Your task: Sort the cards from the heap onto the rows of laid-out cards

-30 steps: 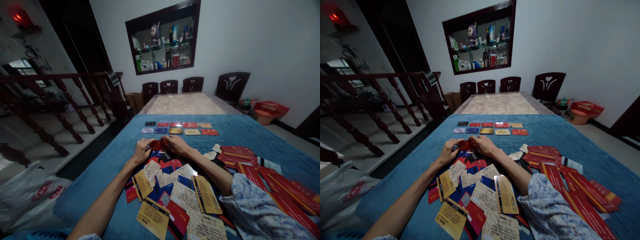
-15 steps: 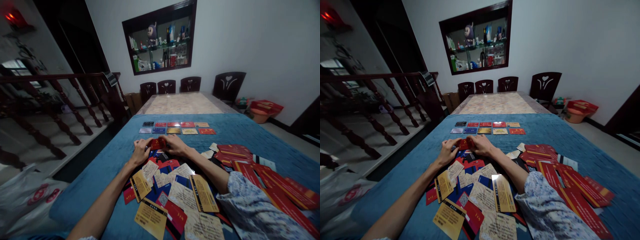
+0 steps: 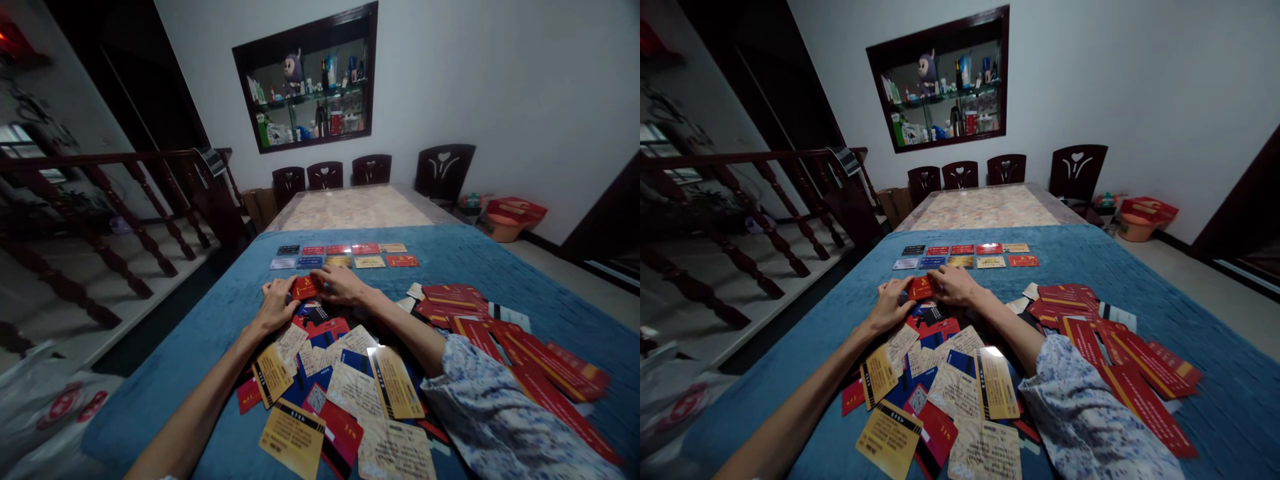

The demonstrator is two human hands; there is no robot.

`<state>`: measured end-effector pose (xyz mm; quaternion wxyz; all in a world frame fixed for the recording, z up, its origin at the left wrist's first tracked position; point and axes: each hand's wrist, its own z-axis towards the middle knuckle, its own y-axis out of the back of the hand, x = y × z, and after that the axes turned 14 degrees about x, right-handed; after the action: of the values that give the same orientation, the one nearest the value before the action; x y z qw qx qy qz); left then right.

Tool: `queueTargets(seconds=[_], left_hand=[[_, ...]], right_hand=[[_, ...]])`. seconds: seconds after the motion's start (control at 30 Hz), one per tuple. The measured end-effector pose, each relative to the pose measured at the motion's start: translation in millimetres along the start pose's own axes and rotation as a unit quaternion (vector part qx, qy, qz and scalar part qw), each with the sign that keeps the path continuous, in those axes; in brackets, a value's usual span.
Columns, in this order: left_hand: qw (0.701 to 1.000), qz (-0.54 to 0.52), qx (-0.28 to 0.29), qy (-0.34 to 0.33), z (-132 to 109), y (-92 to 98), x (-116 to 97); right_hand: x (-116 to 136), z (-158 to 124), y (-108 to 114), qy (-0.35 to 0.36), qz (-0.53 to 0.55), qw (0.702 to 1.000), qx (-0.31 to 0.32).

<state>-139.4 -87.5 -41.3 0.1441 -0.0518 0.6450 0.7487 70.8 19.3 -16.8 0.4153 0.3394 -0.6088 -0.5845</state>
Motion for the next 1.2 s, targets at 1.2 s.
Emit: queueTargets(seconds=[1.2], left_hand=[[0.986, 0.095, 0.119, -0.067, 69.8, 2.9, -103.2]], right_hand=[[-69.0, -78.0, 34.7, -0.068, -0.032, 0.995, 0.066]])
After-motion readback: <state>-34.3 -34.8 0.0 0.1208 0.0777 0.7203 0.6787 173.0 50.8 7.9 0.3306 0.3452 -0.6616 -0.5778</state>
